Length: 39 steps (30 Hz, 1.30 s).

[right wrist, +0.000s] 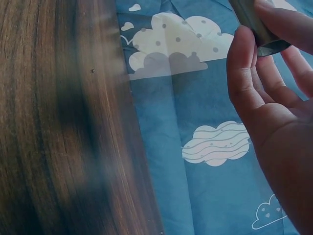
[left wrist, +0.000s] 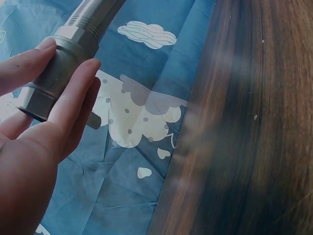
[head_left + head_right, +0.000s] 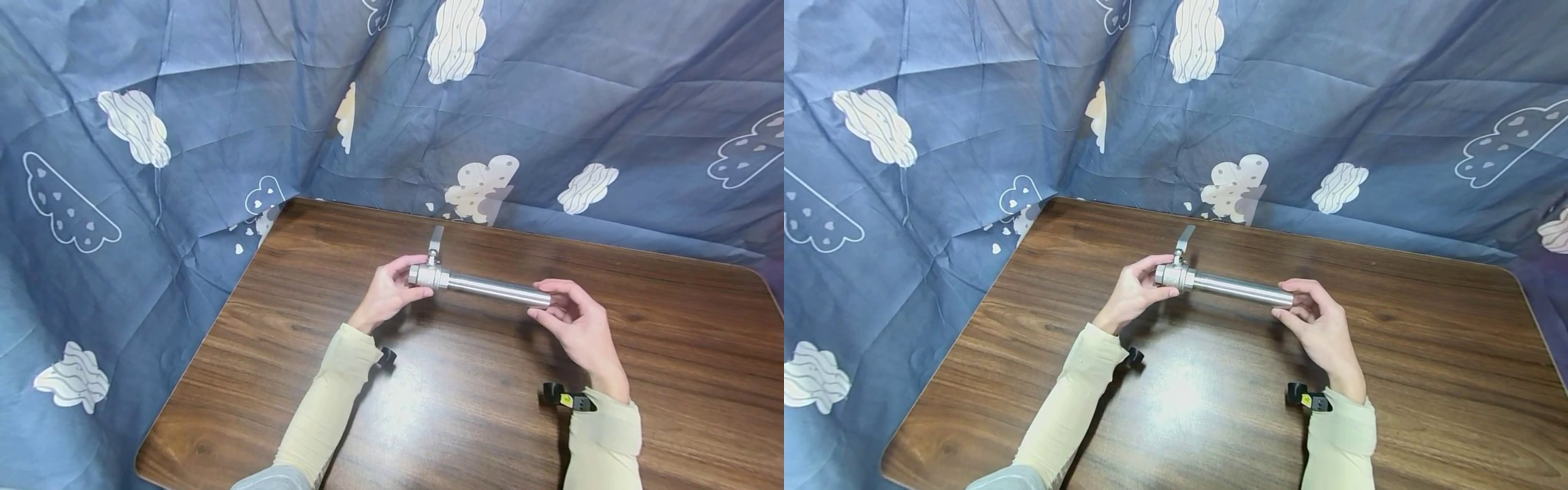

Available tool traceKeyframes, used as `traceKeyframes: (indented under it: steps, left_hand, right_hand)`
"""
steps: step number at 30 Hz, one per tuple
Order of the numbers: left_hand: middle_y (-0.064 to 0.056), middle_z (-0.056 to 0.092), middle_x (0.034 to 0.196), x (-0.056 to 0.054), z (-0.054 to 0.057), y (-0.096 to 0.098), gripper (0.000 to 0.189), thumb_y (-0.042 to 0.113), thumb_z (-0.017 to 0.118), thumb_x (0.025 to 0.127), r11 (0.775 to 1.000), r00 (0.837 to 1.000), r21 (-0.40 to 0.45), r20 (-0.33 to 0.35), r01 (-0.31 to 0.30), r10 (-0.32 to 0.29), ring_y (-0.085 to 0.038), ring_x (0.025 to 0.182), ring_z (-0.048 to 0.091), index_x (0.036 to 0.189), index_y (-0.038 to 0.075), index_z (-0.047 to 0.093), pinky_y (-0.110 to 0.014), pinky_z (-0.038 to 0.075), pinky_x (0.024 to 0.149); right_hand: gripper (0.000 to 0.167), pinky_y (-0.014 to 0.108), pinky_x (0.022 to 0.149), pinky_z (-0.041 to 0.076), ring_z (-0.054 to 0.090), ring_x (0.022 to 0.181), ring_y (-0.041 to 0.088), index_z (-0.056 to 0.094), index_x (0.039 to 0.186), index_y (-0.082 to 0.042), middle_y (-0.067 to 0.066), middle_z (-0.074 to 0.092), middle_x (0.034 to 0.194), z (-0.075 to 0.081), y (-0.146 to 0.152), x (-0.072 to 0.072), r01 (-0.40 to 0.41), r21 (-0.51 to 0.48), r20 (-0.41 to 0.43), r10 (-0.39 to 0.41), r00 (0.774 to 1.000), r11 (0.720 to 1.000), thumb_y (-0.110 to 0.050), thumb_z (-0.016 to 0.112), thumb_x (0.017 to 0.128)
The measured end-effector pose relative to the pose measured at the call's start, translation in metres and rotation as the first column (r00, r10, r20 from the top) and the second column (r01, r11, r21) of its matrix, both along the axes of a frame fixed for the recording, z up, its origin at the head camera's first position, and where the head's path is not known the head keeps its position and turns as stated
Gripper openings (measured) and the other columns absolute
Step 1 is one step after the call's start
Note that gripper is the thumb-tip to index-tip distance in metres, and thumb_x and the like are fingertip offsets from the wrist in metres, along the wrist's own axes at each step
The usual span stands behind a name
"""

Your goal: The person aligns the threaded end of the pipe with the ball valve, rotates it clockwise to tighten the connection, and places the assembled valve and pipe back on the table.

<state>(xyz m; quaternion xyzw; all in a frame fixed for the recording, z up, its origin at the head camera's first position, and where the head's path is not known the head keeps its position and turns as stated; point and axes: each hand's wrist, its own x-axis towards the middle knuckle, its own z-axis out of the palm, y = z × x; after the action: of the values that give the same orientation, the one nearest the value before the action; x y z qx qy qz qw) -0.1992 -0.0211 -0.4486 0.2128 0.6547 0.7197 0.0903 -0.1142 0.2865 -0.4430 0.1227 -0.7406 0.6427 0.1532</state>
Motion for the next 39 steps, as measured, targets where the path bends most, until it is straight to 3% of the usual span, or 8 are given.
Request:
traceKeyframes:
  steps: [9, 25, 39]
  left_hand:
    - [-0.031, 0.056, 0.125, 0.0014, 0.0011, -0.0002, 0.057, -0.016, 0.070, 0.074, 1.000, 1.000, 0.004, -0.001, 0.003, -0.003, -0.007, 0.096, 0.061, 0.129, -0.009, 0.052, -0.018, 0.052, 0.087]
    - [-0.030, 0.056, 0.124, 0.0002, 0.0014, -0.0010, 0.056, -0.015, 0.070, 0.075, 1.000, 1.000, -0.004, -0.005, -0.006, 0.006, -0.007, 0.096, 0.061, 0.128, -0.008, 0.053, -0.018, 0.052, 0.087]
    - [-0.029, 0.057, 0.124, 0.0005, 0.0022, -0.0008, 0.057, -0.015, 0.070, 0.075, 0.999, 1.000, -0.027, -0.007, -0.022, 0.022, -0.008, 0.096, 0.060, 0.129, -0.007, 0.053, -0.020, 0.052, 0.088]
  right_hand:
    - [0.045, 0.010, 0.073, 0.054, 0.063, 0.084, 0.001, 0.055, 0.113, 0.016, -0.006, 0.067, 0.110, -0.0024, 0.0021, -0.0005, 0.059, 0.090, 0.039, -0.063, 0.997, 0.994, 0.024, 0.068, 0.071]
    - [0.042, 0.009, 0.068, 0.053, 0.063, 0.079, -0.001, 0.059, 0.114, 0.012, -0.009, 0.069, 0.102, 0.0014, -0.0007, 0.0003, 0.065, 0.062, 0.053, -0.068, 0.996, 0.996, 0.018, 0.071, 0.074]
    - [0.044, 0.010, 0.061, 0.051, 0.061, 0.071, 0.000, 0.060, 0.117, 0.009, -0.010, 0.066, 0.083, -0.0006, 0.0003, 0.0014, 0.102, 0.137, 0.094, -0.115, 0.989, 0.985, 0.014, 0.073, 0.075]
